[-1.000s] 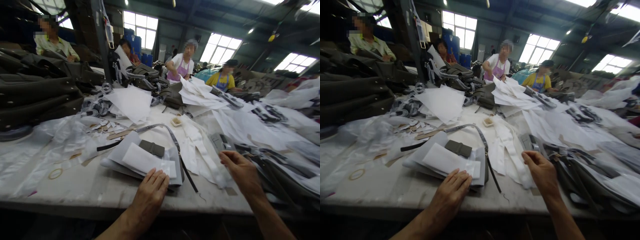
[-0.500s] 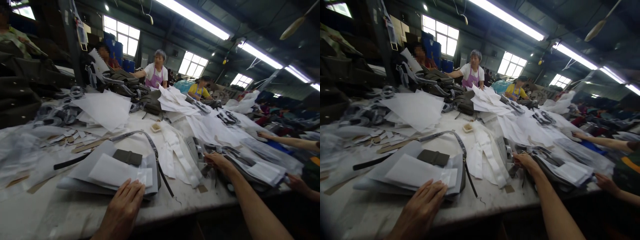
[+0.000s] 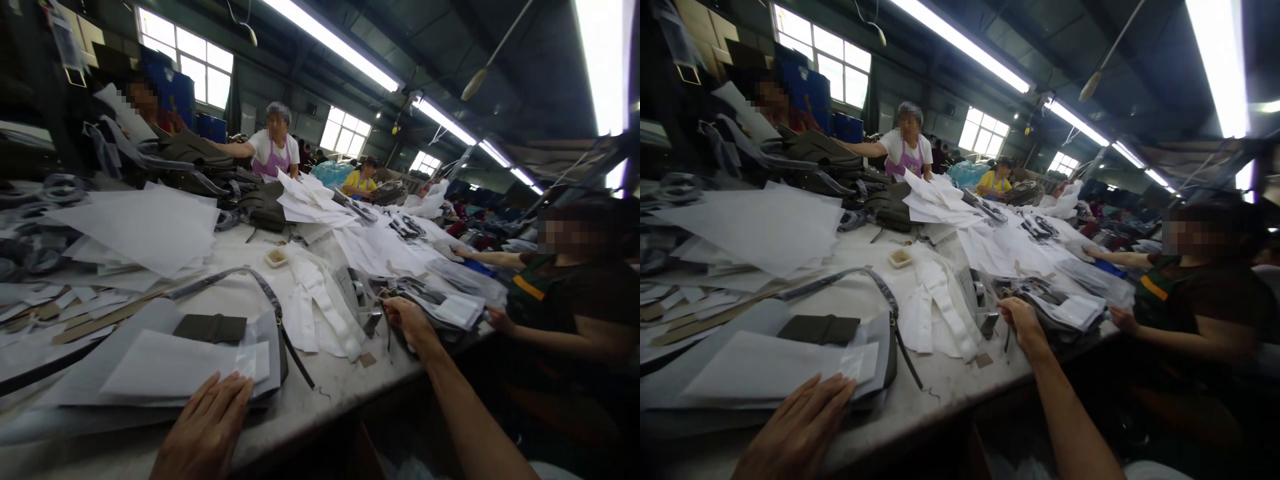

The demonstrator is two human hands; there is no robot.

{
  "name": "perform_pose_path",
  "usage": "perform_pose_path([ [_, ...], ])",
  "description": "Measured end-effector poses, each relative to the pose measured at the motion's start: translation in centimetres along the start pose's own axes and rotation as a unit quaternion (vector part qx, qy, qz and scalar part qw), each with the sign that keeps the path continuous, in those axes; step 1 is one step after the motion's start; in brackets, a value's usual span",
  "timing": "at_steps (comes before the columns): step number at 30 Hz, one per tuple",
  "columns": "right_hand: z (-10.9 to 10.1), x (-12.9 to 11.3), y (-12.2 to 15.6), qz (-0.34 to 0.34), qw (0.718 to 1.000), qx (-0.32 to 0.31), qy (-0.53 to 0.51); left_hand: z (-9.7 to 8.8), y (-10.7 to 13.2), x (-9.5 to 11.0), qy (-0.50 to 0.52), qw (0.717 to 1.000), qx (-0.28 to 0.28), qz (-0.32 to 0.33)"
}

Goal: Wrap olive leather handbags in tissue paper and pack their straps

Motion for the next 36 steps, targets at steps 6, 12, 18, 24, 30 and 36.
perform_pose_path([
  [6,0.6,4.0,2.0,0.041,0.998,0.018,0.040,0.0,-0.2,-0.5,-0.032,0.998,0.016,0.057],
  [12,1.1,4.2,4.2,0.028,0.993,-0.059,0.101,-0.3,-0.5,0.9,0.016,0.999,0.010,-0.037],
  [18,8.1,-5.0,8.2,-0.115,0.906,-0.358,0.196,-0.7,-1.0,2.0,0.043,0.995,-0.019,-0.084],
  [24,17.4,-11.1,12.2,-0.208,0.738,-0.566,0.302,-0.6,-0.9,2.3,0.048,0.994,-0.014,-0.099],
  [30,23.7,-11.9,13.1,-0.291,0.626,-0.600,0.404,-0.4,-0.8,2.4,0.067,0.991,-0.025,-0.112],
  [36,28.5,-11.7,14.4,-0.390,0.499,-0.569,0.524,-0.4,-0.5,2.3,0.073,0.991,-0.018,-0.106],
])
Point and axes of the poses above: each hand's wrist, its own y-axis away from the middle knuckle, its own z-axis out of the palm, x = y × z, the point moved 1 cm from there along -y, towards the middle knuckle, and after that the axes turned 1 degree about z, right-handed, at the moved point
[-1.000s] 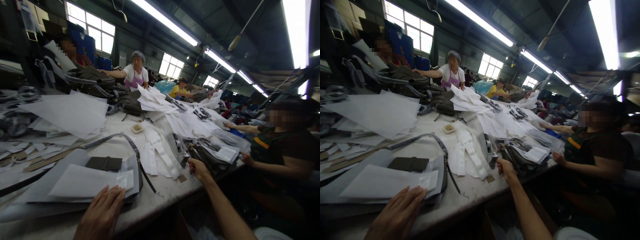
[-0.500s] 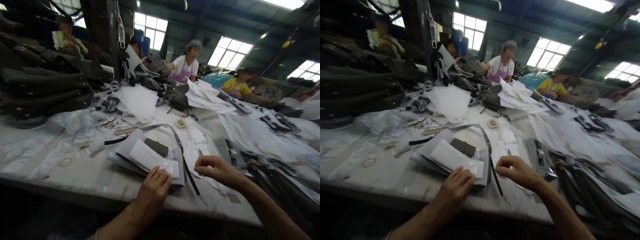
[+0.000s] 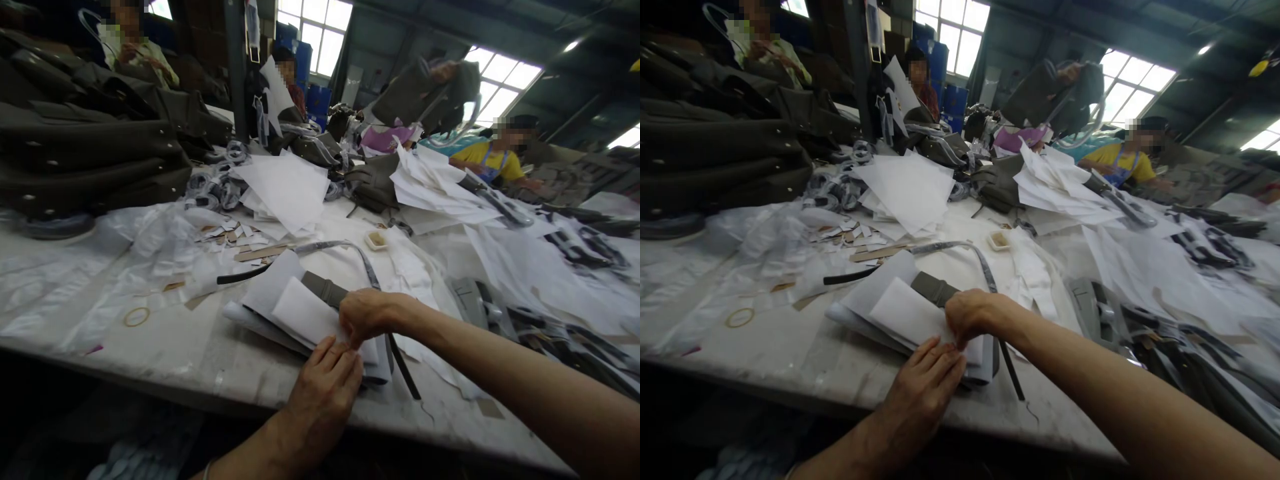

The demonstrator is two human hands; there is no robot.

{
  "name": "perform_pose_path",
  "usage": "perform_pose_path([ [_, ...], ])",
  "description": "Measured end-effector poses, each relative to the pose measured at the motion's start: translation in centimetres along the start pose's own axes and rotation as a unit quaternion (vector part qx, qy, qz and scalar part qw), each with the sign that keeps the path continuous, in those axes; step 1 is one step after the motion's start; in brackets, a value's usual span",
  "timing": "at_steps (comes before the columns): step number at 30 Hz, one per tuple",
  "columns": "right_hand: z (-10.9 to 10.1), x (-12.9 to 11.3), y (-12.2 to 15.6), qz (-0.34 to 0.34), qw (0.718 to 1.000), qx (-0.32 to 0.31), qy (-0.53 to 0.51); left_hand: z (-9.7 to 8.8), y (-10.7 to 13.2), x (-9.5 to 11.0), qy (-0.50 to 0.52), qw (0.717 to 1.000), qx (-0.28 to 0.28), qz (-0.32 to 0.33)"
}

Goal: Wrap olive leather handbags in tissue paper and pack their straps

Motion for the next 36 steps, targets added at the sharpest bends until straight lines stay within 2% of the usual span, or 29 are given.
perform_pose_path([
  [3,0.6,-0.7,-0.9,-0.056,0.993,0.022,0.099,-0.1,0.0,-0.1,0.001,1.000,-0.002,0.004],
  [6,1.2,-1.3,-0.9,-0.126,0.970,0.035,0.207,-0.2,-0.1,-0.1,-0.002,1.000,0.002,0.008],
  [9,1.2,-1.4,-0.6,-0.137,0.954,0.014,0.268,-0.1,-0.1,-0.1,-0.003,1.000,0.004,0.008],
  [11,0.9,-0.9,-0.6,-0.140,0.947,0.025,0.289,0.0,-0.1,-0.1,-0.005,1.000,-0.005,0.011],
  [15,0.2,1.9,-0.1,-0.169,0.931,0.114,0.301,0.1,0.0,-0.2,-0.004,1.000,-0.018,0.007],
  [18,0.2,4.4,1.3,-0.117,0.927,0.210,0.289,0.1,0.0,-0.2,-0.010,1.000,-0.017,0.013],
  [21,1.1,5.4,3.2,-0.001,0.924,0.329,0.195,0.2,0.0,-0.3,-0.012,1.000,-0.016,0.014],
  [23,2.4,5.0,4.0,0.031,0.922,0.374,0.097,0.2,0.0,-0.3,-0.011,1.000,-0.011,0.015],
  [26,4.6,4.0,4.0,0.036,0.940,0.340,0.013,0.2,-0.1,-0.3,-0.018,1.000,-0.014,0.019],
  [28,5.6,3.7,3.6,0.060,0.948,0.313,0.012,0.1,-0.2,-0.3,-0.021,0.999,-0.016,0.017],
  [29,5.8,3.6,3.5,0.078,0.945,0.318,0.016,0.0,-0.3,-0.3,-0.019,1.000,-0.017,0.014],
  [32,5.2,2.6,4.2,0.102,0.909,0.402,-0.048,-0.2,-0.4,-0.2,0.003,1.000,-0.026,0.000],
  [34,4.0,0.5,6.0,0.071,0.874,0.444,-0.184,-0.3,-0.4,-0.1,0.017,0.999,-0.036,-0.008],
  [36,2.3,-2.6,8.7,0.006,0.835,0.431,-0.342,-0.3,-0.4,-0.1,0.007,0.999,-0.051,-0.004],
])
Point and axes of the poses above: each hand's wrist, its own y-axis away from the middle knuckle, its own z-axis out of the palm, x = y × z, the point moved 1 cm from there along -y, towards the middle knuckle, and after that the axes turned 1 degree about z, right-handed, at the moved point
